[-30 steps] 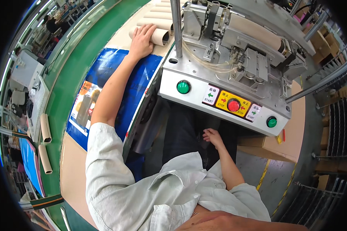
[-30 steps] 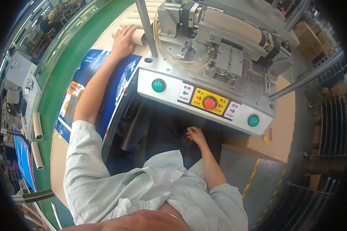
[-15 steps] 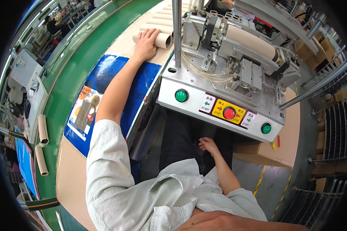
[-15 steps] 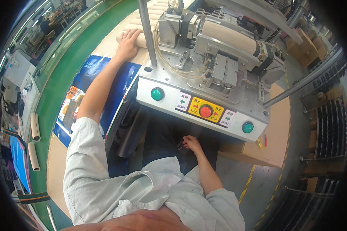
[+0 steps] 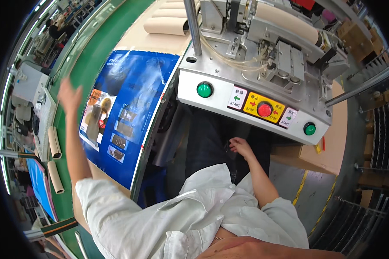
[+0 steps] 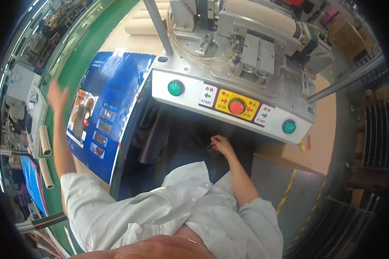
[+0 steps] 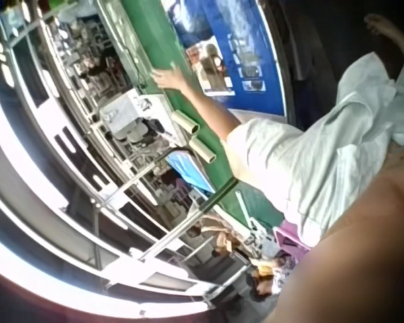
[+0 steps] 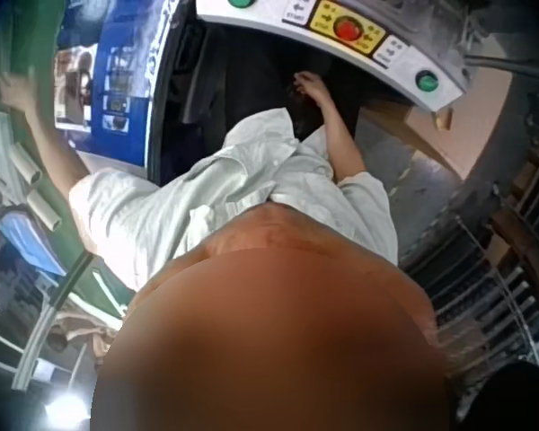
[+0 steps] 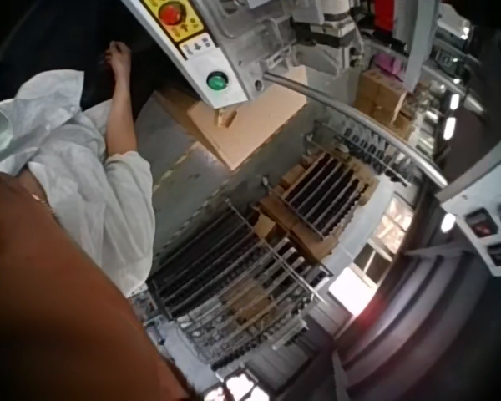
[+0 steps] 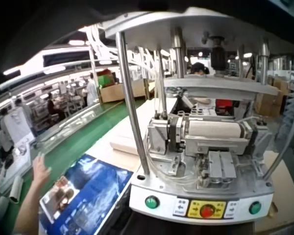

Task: Apply labels to cylindrical cardboard containers using a specialized labeling machine.

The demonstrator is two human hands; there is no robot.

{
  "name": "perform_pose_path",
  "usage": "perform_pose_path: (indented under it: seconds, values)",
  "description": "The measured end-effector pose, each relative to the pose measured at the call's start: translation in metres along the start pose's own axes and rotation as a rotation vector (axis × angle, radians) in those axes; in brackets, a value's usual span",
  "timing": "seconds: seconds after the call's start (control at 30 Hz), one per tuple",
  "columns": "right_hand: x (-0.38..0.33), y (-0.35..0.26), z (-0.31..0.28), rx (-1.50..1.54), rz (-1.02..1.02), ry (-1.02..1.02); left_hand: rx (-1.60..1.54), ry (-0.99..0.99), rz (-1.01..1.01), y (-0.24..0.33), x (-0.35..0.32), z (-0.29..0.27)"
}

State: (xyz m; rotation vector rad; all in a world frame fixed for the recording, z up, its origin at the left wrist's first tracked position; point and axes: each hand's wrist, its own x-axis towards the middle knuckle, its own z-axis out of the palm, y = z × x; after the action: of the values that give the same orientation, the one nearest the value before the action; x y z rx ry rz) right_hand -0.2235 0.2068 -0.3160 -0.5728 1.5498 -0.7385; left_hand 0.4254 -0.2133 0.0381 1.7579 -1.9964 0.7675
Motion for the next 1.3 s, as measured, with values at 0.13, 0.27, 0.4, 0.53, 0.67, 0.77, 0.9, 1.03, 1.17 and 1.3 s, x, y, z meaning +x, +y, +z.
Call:
perform_pose_path:
  seconds: [0.13,0.27,0.4,0.53,0.67,0.77,0.9,1.03,1.17,1.3]
  values:
    - [-0.006,-0.027,0.015,-0.032,-0.008,-0.047,0.386,-0.059,-0.209,-0.187,-0.091,-0.041]
    - [-0.008,-0.026,0.015,-0.025,0.005,-0.023,0.501,-0.465,-0.684,-0.242,-0.182,-0.072]
    - [-0.014,-0.031,0.017,-0.074,0.008,-0.029,0.51,-0.388,-0.906,-0.231,-0.18,-0.066]
    - [-0.013,-0.033,0.017,-0.091,-0.01,-0.037,0.57,-0.248,-1.069,-0.226,-0.178,-0.069]
    - [-0.013,-0.025,0.015,-0.067,-0.032,-0.033,0.384,-0.307,-1.147,-0.219,-0.166,-0.071]
    - [-0.024,-0.034,0.015,-0.094,-0.008,0.028,0.332,-0.353,-1.164,-0.199,-0.158,-0.044]
    - [-0.016,-0.037,0.02,-0.084,-0.027,-0.031,0.172,-0.193,-1.018,-0.252,-0.147,-0.051]
    - [-0.019,-0.026,0.015,-0.08,-0.011,-0.006,0.093,-0.173,-0.919,-0.257,-0.142,-0.03]
    - [-0.017,-0.035,0.014,-0.081,-0.053,-0.007,0.096,0.006,-0.749,-0.255,-0.129,-0.05]
    - [-0.02,-0.047,0.017,-0.149,-0.147,-0.035,-0.089,0.056,-0.4,-0.198,-0.082,-0.089]
